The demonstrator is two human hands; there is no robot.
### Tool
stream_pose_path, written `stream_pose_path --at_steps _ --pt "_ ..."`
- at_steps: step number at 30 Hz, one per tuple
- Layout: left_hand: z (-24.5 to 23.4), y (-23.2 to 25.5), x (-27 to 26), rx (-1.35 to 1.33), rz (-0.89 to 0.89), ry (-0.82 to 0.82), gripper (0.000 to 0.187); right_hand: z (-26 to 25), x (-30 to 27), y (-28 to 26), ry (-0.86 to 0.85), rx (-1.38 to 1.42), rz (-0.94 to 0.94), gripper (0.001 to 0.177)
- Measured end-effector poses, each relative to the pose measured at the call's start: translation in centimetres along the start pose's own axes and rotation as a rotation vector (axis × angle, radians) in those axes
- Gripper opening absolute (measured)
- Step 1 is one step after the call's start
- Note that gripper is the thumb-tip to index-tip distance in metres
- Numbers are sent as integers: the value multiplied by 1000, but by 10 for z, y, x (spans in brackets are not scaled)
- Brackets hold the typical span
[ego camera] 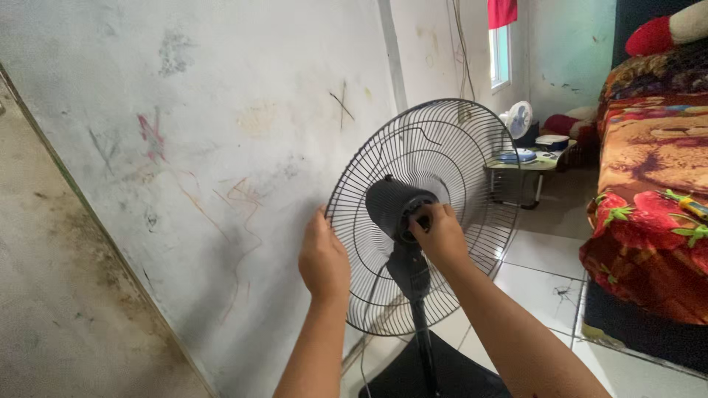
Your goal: The person disassembles a standing electric fan by removing the front grille, fan blades, and rear grille. They then reassemble the fan by placing the blades back on the motor shaft, securing them with the hub cap, and reattaching both grilles.
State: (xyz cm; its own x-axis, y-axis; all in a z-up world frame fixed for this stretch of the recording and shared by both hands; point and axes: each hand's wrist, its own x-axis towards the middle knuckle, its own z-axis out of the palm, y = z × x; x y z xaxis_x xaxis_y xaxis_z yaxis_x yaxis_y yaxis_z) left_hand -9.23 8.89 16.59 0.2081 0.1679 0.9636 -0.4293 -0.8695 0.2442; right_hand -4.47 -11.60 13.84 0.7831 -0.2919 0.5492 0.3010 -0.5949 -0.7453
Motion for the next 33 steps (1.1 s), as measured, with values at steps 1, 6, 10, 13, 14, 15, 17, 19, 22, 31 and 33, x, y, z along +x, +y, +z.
stream_pose_path --at_steps 1,6,10,13,14,15,17,19,22,31,33 --pt "1 -1 0 23 -5 -15 31 -4 -1 0 -38 -15 -5 40" --pt "-1 -9 -5 51 -107 -161 37 -29 -14 11 -321 -19 6 49" --pt "-3 -20 -17 102 -150 -235 46 -57 -37 31 -424 -117 103 52" --pt "-5 -28 -37 199 -98 -221 55 -81 -49 47 -381 -61 44 55" --pt "-6 -30 -44 268 -15 -164 61 -91 -53 51 -378 -71 45 56" --pt "-6 -30 -52 338 66 -105 66 -99 -56 55 -376 -82 44 57" --pt "-6 -25 -67 388 79 -150 76 -119 -60 60 -344 -87 22 54" --pt "-1 -11 -75 425 104 -223 82 -133 -66 62 -324 -128 32 50" --pt "10 26 -87 388 187 -325 82 -159 -77 72 -257 -238 4 49" --pt "31 200 -139 -62 409 -355 83 -289 -117 127 38 -485 -461 61" --pt "38 237 -151 -153 412 -392 85 -323 -126 134 49 -629 -421 62"
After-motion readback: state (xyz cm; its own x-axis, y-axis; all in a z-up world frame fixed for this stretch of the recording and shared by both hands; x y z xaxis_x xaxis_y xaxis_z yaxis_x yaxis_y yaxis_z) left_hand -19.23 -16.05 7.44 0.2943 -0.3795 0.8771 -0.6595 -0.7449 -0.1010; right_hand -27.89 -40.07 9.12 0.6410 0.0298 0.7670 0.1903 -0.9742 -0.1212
